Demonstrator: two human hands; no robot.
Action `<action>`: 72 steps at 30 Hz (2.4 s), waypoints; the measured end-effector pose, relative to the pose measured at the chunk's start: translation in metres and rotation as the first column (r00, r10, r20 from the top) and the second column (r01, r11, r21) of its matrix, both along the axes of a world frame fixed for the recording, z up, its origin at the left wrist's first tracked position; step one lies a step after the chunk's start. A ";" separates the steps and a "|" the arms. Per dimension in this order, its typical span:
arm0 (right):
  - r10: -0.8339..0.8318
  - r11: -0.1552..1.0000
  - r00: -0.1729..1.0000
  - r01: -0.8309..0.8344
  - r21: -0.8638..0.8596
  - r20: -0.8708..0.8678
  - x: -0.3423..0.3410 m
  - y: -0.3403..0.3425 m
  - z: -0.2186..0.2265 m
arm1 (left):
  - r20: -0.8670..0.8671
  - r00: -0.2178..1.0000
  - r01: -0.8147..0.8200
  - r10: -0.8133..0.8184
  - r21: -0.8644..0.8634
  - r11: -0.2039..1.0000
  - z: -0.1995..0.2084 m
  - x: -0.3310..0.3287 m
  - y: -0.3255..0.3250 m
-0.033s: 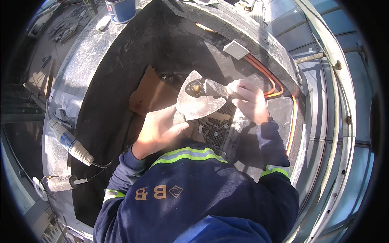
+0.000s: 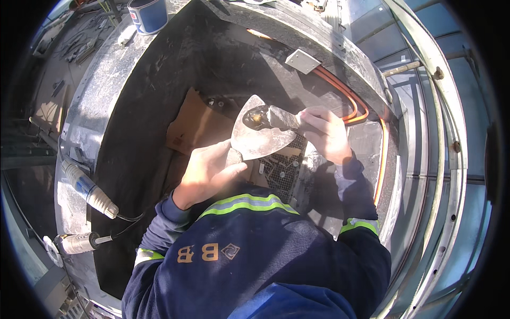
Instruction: The person applies a dark adhesive from a small container onto a curved concrete surface using a trowel, then uses a handheld angle grinder to smooth the area. The person repeatedly scoops adhesive and spreads it, then switches to grinding the surface.
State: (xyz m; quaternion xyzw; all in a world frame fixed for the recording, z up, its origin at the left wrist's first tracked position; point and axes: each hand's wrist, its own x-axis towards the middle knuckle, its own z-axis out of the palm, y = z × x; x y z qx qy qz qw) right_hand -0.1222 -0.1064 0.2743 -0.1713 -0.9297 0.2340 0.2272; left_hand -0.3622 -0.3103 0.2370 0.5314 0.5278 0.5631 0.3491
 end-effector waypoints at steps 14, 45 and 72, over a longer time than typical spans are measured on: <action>-0.796 0.544 0.605 0.694 -0.471 -0.029 0.243 -0.052 -0.081 | -0.063 0.987 -0.146 0.148 0.039 0.988 -0.010 0.119 0.040; 0.115 0.490 0.806 -0.554 0.672 0.580 -0.537 0.134 0.108 | 0.068 0.558 -0.798 0.827 -0.230 0.557 -0.078 -0.124 0.003; 0.415 0.880 0.609 -0.457 -0.128 0.676 -0.525 0.197 0.150 | -0.004 0.542 -0.835 0.840 -0.118 0.538 -0.078 -0.126 0.008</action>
